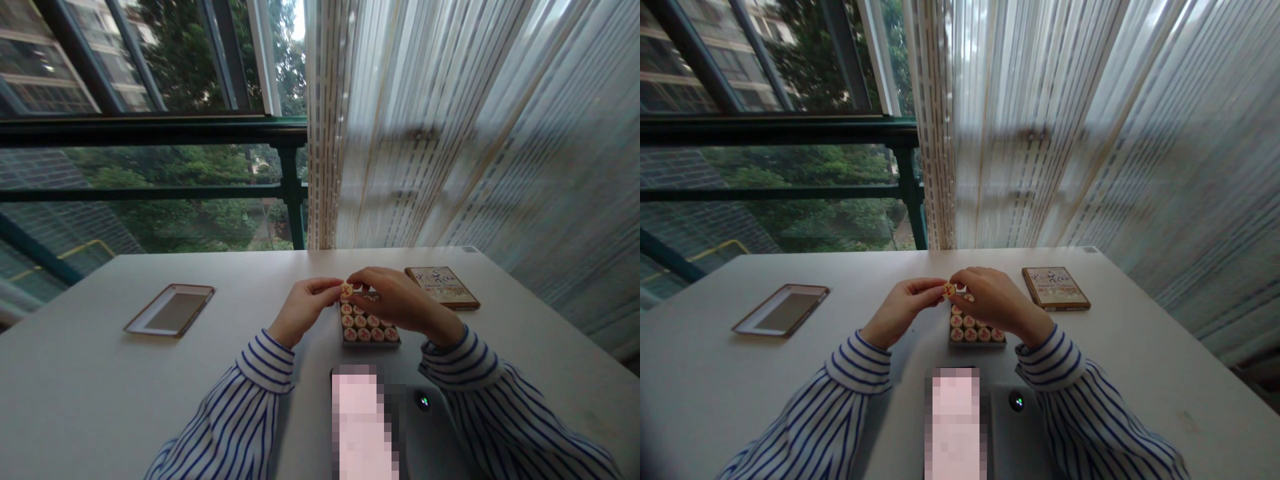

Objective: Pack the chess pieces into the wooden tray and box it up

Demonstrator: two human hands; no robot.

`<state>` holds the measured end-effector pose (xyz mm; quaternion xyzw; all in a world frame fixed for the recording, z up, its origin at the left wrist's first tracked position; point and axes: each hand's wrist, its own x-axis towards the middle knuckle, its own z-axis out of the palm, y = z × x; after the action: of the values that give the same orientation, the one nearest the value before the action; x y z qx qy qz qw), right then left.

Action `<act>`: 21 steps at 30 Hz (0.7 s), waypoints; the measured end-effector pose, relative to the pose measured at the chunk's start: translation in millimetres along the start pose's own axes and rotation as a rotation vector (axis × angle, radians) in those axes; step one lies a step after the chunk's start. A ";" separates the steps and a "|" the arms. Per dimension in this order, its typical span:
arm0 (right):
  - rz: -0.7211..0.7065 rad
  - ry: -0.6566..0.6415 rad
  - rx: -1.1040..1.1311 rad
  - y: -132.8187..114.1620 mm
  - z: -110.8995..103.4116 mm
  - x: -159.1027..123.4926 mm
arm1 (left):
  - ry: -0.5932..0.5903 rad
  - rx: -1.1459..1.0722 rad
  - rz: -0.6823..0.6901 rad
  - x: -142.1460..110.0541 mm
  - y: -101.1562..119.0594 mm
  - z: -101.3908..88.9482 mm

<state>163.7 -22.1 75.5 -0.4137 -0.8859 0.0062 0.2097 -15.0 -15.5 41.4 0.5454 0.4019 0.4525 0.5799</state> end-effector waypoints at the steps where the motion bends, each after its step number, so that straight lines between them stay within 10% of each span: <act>1: -0.002 -0.003 0.000 0.4 -0.4 -0.1 | 0.009 0.004 -0.001 -0.2 0.2 0.5; 21: -0.035 -0.047 0.034 5.8 -2.0 -1.8 | 0.070 -0.020 0.006 -1.6 -1.4 10.4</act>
<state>169.7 -19.9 75.6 -0.3941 -0.8976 0.0273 0.1957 -5.3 -19.8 40.9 0.5247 0.4159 0.4772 0.5692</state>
